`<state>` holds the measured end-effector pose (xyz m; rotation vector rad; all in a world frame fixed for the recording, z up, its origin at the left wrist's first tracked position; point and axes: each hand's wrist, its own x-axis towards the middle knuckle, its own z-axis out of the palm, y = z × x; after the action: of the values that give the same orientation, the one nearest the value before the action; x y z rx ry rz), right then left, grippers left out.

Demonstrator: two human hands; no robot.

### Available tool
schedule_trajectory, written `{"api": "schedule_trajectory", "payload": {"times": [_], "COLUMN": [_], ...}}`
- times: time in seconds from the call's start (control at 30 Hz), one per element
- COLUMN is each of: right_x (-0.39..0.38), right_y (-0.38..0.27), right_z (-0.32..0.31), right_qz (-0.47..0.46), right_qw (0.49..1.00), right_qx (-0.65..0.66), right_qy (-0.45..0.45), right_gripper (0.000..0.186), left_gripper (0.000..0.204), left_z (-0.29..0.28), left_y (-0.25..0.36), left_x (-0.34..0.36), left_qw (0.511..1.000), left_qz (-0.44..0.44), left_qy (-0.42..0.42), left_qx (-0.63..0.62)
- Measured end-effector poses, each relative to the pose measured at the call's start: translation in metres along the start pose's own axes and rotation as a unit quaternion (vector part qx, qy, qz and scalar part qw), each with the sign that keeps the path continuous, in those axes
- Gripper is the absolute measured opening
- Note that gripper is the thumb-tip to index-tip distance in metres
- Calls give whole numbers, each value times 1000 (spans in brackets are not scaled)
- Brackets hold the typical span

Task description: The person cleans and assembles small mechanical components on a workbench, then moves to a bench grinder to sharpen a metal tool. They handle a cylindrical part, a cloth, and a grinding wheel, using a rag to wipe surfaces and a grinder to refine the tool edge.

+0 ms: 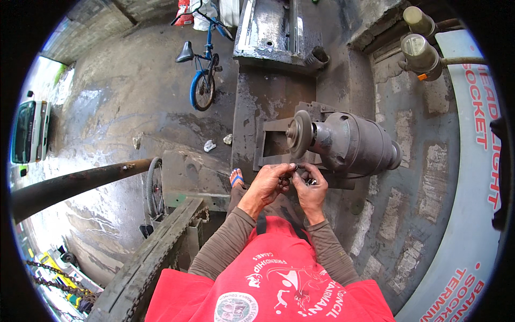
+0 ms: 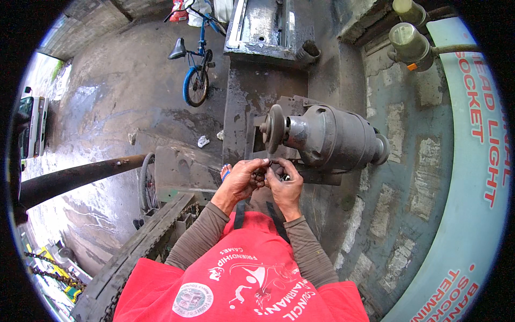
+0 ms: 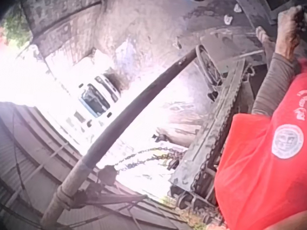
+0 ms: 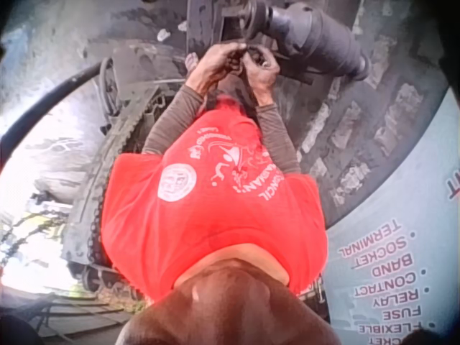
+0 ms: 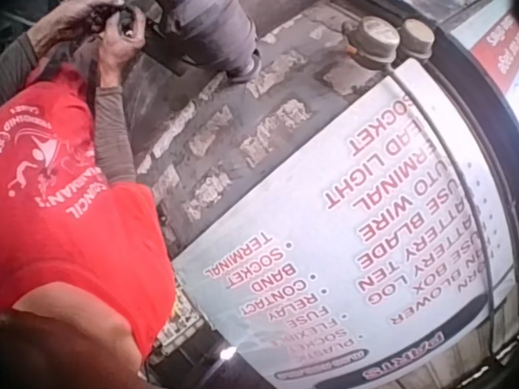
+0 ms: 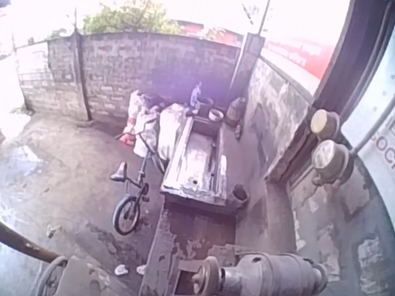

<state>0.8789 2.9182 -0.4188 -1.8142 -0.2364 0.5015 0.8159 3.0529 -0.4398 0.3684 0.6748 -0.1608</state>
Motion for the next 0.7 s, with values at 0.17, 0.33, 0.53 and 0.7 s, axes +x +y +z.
{"api": "schedule_trajectory", "payload": {"times": [0.17,0.33,0.53,0.7], "right_x": [3,12,18,15], "right_y": [-2,4,-2,-13], "right_z": [-5,4,15,16], "right_qz": [-39,11,25,31], "right_qw": [998,999,998,998], "right_qx": [-46,-19,19,29], "right_qy": [-17,36,50,56], "right_gripper": [20,19,20,17], "left_gripper": [18,16,16,15], "left_z": [-4,-7,-9,-8], "left_y": [-2,-10,-14,-18], "left_x": [3,16,25,24], "left_qw": [999,990,988,986], "left_qz": [-13,-49,-13,8], "left_qy": [8,-16,-2,-26], "left_qx": [33,-134,-151,-166]}}
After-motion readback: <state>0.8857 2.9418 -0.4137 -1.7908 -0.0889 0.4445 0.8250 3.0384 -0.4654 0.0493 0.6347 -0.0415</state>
